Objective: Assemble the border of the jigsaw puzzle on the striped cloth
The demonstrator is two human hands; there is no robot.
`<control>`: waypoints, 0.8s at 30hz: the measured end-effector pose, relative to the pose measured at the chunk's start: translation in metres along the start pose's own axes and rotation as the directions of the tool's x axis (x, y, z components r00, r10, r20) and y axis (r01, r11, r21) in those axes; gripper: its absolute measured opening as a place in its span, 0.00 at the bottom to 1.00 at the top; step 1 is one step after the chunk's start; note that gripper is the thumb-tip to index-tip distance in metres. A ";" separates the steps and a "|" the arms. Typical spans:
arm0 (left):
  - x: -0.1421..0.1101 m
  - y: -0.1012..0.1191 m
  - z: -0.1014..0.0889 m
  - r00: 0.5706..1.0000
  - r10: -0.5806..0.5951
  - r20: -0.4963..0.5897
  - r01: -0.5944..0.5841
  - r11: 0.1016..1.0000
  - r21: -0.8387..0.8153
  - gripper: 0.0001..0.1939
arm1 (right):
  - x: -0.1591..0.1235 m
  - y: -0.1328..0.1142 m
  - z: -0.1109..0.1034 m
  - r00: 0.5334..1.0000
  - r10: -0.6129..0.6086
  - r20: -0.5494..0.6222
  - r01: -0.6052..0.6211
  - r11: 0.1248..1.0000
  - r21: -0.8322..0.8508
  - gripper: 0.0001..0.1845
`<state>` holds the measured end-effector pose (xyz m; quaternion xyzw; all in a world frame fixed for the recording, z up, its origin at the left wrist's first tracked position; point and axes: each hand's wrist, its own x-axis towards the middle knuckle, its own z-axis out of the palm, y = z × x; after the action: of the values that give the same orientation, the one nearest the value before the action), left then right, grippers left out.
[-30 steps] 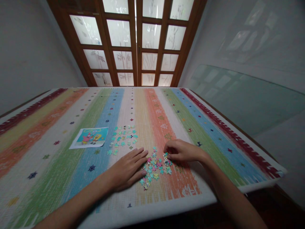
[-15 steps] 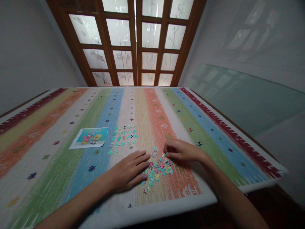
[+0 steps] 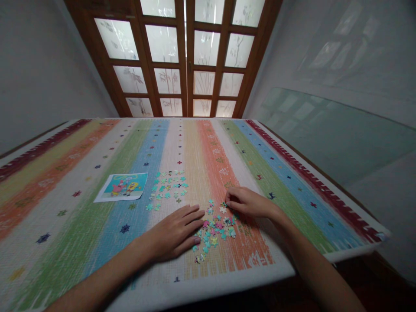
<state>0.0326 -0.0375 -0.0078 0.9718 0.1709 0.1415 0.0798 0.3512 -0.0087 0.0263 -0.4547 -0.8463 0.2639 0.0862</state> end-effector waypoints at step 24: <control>0.003 0.003 -0.006 0.998 0.046 -0.033 -0.046 0.999 -0.010 0.19 | 0.000 -0.011 0.001 0.988 -0.119 0.096 0.118 0.993 0.016 0.10</control>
<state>0.0350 -0.0385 -0.0010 0.9726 0.1490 0.1602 0.0788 0.3429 -0.0143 0.0311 -0.3898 -0.8737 0.2843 0.0631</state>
